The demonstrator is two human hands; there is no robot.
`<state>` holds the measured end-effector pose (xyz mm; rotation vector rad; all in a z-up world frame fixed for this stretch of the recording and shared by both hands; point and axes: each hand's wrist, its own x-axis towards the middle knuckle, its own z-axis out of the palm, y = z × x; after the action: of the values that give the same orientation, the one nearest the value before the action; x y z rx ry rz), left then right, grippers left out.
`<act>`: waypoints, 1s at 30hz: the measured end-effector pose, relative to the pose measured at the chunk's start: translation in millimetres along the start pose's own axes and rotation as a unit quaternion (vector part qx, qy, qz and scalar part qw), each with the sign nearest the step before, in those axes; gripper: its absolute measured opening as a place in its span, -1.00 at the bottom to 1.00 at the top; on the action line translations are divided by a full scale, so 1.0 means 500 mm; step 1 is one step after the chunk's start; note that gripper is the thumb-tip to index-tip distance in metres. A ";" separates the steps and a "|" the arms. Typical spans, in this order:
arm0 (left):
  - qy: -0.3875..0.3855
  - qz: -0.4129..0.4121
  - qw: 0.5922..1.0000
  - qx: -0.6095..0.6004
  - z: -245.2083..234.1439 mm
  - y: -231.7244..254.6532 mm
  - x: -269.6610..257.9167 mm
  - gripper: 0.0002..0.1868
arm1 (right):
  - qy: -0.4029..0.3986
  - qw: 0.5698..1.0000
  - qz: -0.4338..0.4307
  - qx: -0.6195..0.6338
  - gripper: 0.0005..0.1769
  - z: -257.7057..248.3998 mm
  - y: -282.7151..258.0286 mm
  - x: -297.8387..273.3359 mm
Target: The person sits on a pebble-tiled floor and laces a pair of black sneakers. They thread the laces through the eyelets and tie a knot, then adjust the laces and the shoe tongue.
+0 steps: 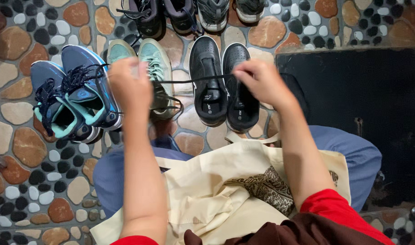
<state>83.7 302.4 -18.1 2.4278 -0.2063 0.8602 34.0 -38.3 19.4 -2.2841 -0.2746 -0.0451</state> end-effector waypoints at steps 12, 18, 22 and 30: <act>-0.382 -0.103 0.878 -0.269 0.221 0.113 0.006 -0.75 | 0.124 0.979 0.120 0.110 -0.67 0.161 0.034 0.106; -0.359 -0.153 0.893 -0.224 0.272 0.086 -0.036 -0.74 | 0.102 0.977 0.142 -0.118 -0.45 0.202 0.069 0.100; -0.325 -0.160 0.911 -0.198 0.275 0.104 -0.048 -0.73 | 0.055 0.975 0.167 -0.135 -0.62 0.205 0.081 0.098; -0.343 -0.210 0.909 -0.110 0.257 0.130 -0.053 -0.81 | 0.005 0.979 0.186 -0.087 -0.65 0.191 0.079 0.062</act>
<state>111.4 176.7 -88.3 2.3284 -0.0243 -0.2179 67.1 13.0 -69.8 -2.4720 0.1712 0.1175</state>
